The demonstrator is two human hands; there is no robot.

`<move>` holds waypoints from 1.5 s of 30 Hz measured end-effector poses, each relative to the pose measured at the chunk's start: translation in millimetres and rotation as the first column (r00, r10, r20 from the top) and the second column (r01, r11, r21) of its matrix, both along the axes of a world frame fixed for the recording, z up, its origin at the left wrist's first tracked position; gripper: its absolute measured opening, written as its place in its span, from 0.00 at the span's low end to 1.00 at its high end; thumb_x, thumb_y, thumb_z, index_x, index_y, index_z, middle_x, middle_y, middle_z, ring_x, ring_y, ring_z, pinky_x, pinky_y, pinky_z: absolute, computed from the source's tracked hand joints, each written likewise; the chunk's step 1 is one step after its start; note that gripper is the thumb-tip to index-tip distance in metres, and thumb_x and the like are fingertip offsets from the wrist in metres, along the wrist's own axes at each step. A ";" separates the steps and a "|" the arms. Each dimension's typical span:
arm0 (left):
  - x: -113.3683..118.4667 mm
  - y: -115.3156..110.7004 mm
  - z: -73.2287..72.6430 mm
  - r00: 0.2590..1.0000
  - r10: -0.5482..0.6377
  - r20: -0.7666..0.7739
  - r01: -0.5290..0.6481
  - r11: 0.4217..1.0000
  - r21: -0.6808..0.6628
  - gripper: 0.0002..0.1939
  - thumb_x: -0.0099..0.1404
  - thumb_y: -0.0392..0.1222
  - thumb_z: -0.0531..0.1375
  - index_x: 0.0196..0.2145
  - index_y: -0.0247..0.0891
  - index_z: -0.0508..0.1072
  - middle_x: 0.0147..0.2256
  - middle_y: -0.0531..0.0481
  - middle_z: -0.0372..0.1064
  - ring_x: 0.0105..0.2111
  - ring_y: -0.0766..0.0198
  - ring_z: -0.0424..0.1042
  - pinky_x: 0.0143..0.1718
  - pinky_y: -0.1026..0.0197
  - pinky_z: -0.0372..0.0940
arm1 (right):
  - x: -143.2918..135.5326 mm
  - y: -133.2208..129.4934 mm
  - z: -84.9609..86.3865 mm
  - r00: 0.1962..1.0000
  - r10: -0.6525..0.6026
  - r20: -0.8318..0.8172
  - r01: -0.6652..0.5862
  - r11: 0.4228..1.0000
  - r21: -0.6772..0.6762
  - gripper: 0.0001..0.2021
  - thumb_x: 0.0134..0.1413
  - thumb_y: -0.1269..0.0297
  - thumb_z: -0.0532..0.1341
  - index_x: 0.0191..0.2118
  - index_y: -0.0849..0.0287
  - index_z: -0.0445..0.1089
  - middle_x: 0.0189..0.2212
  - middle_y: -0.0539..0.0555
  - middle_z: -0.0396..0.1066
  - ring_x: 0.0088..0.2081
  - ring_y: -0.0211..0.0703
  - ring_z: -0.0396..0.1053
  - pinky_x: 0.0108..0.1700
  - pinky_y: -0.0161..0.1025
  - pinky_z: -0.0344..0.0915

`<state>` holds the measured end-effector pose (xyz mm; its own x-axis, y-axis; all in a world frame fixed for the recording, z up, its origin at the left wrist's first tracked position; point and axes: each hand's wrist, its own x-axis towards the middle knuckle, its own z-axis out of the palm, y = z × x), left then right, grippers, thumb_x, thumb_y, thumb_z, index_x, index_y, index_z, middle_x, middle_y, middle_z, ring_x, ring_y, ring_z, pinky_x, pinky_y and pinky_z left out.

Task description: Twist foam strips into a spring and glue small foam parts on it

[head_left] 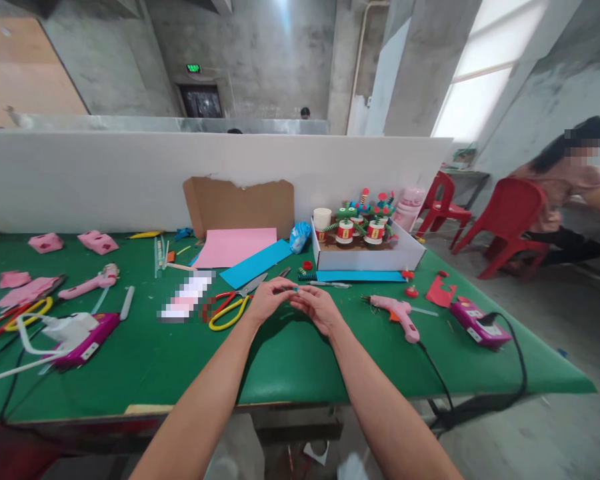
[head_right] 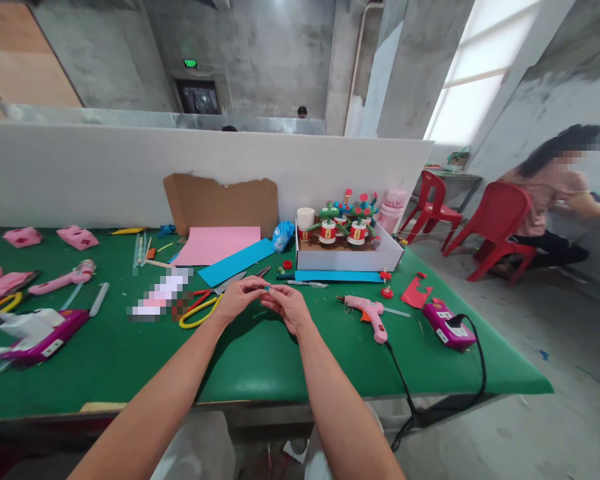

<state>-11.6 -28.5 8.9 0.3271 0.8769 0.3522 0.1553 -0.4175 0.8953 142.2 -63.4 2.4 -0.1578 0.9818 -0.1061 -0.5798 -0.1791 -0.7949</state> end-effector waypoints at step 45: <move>11.7 -4.2 -5.2 0.934 0.108 0.341 0.070 0.880 -0.469 0.15 0.42 0.43 0.70 0.24 0.34 0.71 0.22 0.53 0.69 0.23 0.69 0.68 0.29 0.64 0.64 | -9.1 0.7 -7.5 0.983 -0.128 0.129 0.127 0.992 0.019 0.15 0.31 0.64 0.74 0.30 0.63 0.74 0.25 0.54 0.77 0.28 0.39 0.76 0.38 0.36 0.74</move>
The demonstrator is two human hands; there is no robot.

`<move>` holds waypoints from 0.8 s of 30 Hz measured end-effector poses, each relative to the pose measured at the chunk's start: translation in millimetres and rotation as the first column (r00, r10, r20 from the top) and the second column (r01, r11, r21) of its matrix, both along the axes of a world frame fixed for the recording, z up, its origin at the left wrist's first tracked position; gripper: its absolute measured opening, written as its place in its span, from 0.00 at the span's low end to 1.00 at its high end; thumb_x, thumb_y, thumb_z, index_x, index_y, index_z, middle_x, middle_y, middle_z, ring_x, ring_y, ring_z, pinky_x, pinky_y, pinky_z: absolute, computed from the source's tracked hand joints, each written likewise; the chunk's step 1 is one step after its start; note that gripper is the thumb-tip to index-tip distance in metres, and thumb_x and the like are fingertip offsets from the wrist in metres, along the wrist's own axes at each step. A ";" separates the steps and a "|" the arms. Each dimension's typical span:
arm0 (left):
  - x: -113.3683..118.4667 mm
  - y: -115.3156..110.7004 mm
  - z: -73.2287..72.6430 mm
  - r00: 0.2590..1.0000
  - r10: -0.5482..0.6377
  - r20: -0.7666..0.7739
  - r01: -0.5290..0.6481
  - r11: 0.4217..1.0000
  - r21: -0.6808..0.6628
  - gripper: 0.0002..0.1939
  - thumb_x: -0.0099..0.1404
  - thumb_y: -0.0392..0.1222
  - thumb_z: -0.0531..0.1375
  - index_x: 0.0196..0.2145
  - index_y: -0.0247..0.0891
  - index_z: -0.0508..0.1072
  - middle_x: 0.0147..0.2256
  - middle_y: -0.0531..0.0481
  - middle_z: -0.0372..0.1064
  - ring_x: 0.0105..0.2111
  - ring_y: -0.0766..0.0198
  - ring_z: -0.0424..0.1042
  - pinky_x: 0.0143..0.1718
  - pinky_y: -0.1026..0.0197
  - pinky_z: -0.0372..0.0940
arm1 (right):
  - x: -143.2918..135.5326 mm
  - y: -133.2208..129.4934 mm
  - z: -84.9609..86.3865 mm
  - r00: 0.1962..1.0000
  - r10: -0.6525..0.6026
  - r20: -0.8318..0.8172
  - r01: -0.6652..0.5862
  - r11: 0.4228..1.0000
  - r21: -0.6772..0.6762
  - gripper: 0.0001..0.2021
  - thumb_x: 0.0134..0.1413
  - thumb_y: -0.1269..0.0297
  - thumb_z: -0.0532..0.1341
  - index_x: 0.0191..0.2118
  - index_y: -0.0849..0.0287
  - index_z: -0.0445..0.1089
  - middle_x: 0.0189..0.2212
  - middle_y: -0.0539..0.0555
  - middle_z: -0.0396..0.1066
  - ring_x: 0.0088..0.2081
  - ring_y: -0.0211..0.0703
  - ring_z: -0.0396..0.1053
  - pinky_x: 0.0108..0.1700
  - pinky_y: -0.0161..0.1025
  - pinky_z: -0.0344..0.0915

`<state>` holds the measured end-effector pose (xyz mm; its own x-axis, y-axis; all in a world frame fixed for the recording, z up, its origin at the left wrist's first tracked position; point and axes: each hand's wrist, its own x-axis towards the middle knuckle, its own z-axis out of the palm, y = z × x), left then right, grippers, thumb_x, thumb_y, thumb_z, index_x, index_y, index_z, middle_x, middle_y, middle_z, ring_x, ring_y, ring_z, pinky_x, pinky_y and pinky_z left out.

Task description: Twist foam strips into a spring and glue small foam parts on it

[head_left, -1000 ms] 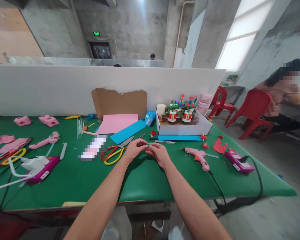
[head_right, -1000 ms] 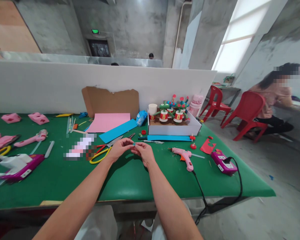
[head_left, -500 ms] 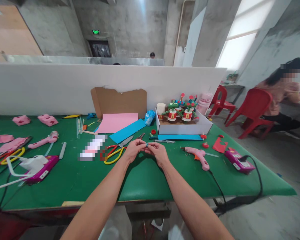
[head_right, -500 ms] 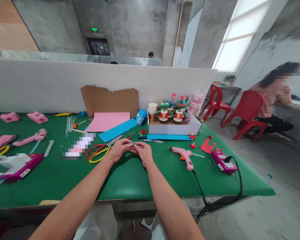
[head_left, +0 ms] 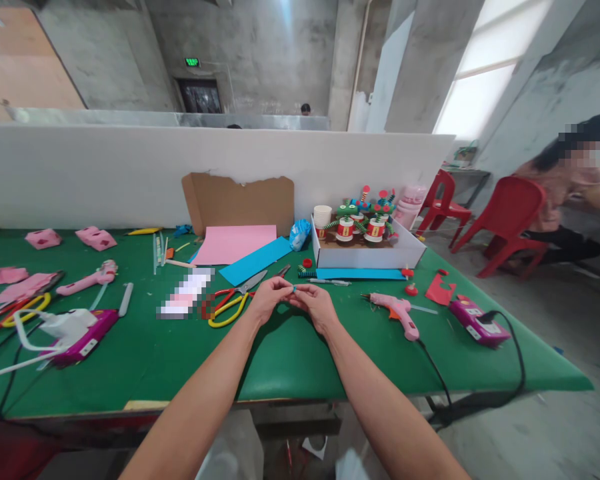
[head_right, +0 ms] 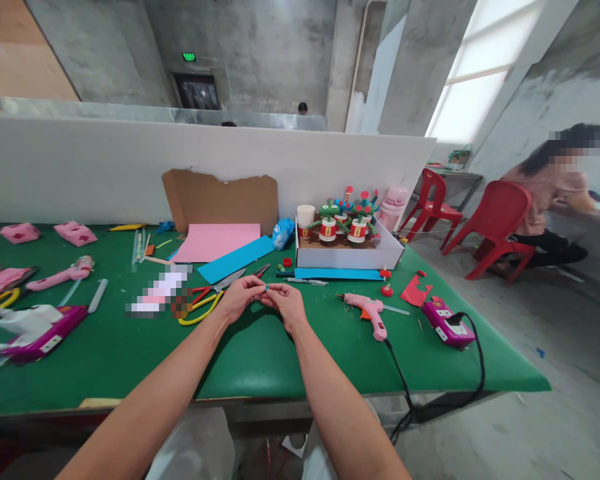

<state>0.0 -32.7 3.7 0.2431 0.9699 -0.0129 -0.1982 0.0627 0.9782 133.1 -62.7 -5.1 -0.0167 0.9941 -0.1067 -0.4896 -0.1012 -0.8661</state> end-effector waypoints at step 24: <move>0.7 0.5 -2.7 1.000 -0.019 -0.001 0.019 0.999 -0.033 0.15 0.41 0.43 0.69 0.23 0.34 0.69 0.21 0.53 0.69 0.21 0.70 0.68 0.27 0.65 0.63 | 0.0 1.9 -2.8 0.999 -0.015 0.052 0.015 1.000 -0.014 0.13 0.30 0.66 0.73 0.28 0.63 0.75 0.21 0.53 0.76 0.24 0.38 0.74 0.34 0.35 0.74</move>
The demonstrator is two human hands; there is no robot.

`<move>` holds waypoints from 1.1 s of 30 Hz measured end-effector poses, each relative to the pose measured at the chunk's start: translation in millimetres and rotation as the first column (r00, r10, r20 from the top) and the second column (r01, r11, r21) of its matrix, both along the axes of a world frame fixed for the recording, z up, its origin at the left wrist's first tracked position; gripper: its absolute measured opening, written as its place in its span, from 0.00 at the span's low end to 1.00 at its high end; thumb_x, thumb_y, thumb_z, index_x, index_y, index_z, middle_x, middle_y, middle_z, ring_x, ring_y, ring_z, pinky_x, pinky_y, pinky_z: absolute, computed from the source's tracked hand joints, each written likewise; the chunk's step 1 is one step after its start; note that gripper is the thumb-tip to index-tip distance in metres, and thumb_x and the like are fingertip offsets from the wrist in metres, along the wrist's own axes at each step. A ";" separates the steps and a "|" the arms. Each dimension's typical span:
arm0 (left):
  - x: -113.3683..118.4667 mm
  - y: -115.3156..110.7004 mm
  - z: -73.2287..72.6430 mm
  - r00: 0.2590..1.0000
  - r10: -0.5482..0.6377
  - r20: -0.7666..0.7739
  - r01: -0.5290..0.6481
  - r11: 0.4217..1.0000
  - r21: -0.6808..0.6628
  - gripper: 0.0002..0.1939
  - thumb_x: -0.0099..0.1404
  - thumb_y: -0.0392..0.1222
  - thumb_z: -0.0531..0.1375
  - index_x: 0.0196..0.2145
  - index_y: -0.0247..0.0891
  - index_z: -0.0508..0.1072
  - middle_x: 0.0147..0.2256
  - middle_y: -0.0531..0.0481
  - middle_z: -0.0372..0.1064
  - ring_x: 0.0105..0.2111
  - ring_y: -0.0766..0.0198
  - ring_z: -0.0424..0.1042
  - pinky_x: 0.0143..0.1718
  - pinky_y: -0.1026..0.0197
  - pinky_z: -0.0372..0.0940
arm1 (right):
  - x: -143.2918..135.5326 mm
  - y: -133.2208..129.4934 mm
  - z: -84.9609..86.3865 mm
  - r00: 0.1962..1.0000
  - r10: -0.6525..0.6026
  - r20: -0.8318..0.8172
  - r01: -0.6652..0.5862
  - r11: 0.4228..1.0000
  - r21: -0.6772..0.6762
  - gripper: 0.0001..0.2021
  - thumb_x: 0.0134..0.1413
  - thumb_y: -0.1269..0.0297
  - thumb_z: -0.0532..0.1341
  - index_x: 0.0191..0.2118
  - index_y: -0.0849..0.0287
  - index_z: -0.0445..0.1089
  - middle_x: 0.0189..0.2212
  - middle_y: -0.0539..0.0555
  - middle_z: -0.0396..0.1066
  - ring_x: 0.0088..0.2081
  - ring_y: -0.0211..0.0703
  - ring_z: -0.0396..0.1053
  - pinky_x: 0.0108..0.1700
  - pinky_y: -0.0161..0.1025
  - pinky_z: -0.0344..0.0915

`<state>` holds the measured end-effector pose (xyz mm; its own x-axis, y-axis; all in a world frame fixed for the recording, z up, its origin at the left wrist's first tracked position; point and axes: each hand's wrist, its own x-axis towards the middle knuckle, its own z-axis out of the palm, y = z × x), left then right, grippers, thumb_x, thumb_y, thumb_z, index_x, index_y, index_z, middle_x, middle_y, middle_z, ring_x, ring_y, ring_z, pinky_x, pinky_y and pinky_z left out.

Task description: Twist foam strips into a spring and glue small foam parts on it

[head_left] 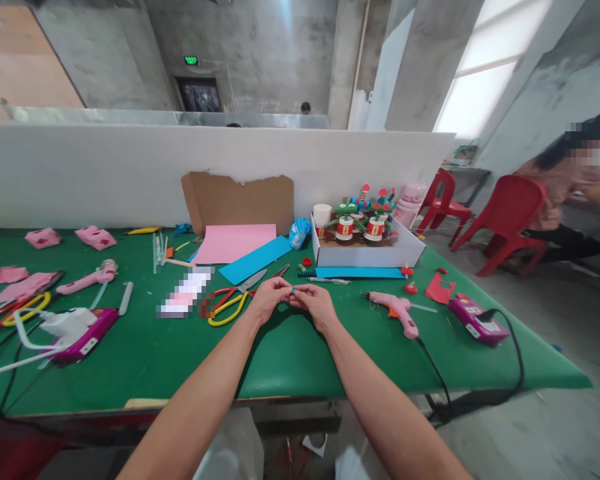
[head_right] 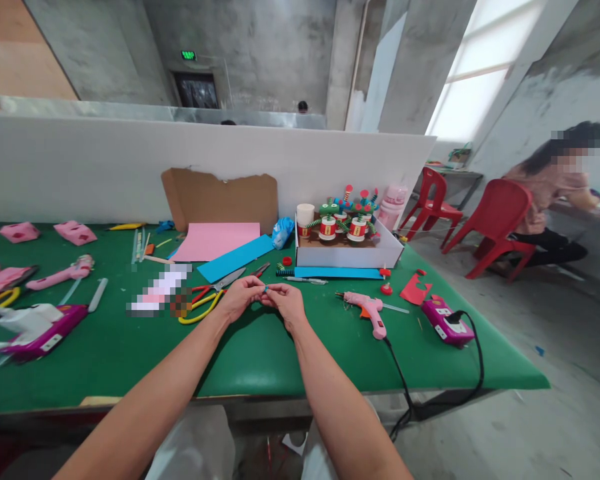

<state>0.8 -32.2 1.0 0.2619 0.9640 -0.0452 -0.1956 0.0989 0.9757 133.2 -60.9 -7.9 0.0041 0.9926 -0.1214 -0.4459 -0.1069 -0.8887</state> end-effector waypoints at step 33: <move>-1.0 0.5 1.1 0.993 -0.095 0.068 0.099 0.993 -0.071 0.16 0.43 0.41 0.72 0.27 0.32 0.73 0.25 0.52 0.70 0.23 0.71 0.68 0.27 0.66 0.61 | 2.9 3.5 5.1 0.995 -0.091 -0.029 0.091 0.996 -0.013 0.13 0.28 0.64 0.73 0.26 0.62 0.75 0.18 0.48 0.71 0.21 0.32 0.66 0.30 0.33 0.68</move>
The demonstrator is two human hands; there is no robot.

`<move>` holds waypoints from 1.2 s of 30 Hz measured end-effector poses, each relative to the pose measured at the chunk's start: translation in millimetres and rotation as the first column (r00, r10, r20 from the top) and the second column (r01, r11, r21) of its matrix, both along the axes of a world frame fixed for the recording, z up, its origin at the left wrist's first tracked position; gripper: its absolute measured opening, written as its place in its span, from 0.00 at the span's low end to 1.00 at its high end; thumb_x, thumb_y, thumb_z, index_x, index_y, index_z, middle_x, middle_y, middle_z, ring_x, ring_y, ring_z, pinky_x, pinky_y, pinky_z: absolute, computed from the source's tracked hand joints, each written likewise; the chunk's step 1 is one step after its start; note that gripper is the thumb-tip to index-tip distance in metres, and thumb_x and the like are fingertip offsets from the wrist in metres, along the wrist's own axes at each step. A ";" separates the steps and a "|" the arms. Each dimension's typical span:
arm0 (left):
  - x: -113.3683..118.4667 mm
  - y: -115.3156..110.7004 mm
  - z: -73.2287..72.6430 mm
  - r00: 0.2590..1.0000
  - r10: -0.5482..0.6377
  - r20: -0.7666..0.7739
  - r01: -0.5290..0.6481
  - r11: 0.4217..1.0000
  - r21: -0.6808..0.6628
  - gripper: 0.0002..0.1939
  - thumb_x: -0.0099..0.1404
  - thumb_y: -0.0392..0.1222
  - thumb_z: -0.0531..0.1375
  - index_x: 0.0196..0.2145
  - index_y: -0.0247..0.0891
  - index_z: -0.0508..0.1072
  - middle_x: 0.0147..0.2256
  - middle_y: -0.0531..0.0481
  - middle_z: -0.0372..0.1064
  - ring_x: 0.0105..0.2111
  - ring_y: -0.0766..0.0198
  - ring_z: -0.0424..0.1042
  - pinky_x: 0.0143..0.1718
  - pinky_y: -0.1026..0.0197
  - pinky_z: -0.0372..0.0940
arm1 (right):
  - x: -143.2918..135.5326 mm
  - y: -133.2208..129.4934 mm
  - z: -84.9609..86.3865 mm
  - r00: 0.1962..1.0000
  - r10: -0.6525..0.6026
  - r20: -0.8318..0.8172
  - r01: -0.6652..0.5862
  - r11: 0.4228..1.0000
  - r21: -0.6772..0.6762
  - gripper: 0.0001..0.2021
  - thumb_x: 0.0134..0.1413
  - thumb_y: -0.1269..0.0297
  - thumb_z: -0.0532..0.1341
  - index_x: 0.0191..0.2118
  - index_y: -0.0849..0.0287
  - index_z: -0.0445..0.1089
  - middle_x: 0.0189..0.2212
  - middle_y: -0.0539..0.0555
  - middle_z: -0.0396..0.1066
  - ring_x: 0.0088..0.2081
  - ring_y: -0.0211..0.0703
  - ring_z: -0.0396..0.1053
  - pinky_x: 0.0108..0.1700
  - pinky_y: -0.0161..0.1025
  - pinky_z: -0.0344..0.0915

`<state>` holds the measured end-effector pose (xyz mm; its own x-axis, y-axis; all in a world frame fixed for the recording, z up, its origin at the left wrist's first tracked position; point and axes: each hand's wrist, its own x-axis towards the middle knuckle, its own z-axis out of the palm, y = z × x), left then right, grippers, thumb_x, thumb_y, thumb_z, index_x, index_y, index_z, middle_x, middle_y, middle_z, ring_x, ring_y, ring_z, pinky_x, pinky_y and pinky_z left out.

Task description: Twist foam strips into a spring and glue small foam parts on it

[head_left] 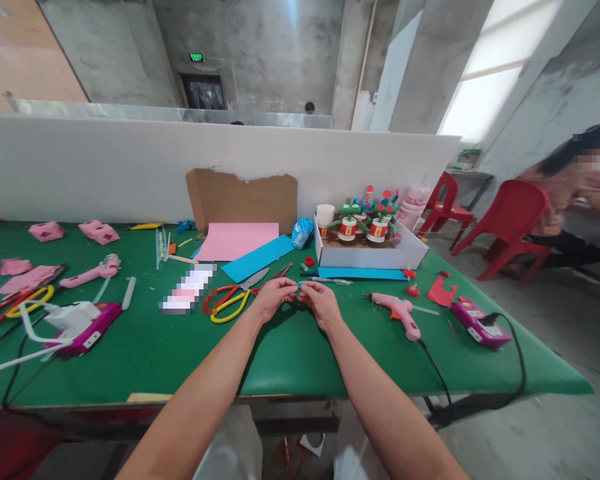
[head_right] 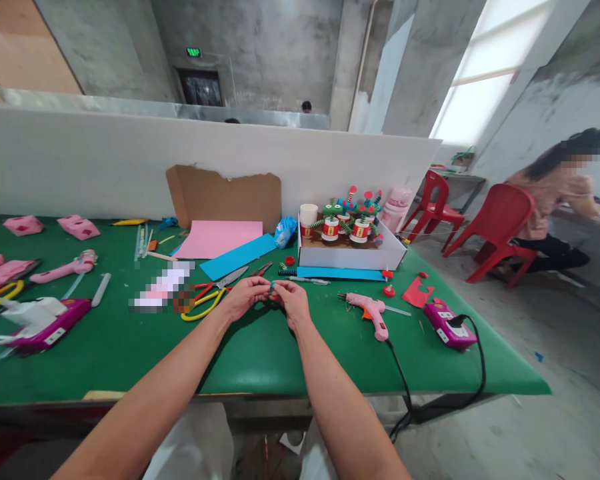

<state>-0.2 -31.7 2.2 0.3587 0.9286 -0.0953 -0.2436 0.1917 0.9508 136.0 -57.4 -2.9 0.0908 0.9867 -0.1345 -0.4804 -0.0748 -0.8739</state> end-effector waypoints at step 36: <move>-3.6 -1.6 2.7 0.652 0.684 -0.328 0.004 0.429 0.903 0.08 0.61 0.39 0.60 0.25 0.38 0.69 0.25 0.52 0.66 0.29 0.64 0.65 0.32 0.62 0.60 | -1.9 0.7 -3.3 0.910 -0.194 0.366 0.134 0.974 0.181 0.08 0.36 0.62 0.64 0.28 0.58 0.72 0.19 0.47 0.72 0.24 0.42 0.74 0.30 0.38 0.71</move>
<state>-3.9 -33.3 4.8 0.1651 0.7001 0.6947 0.5628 -0.6453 0.5165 134.1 -56.7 -6.2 0.2680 0.9593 0.0888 -0.1057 0.1209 -0.9870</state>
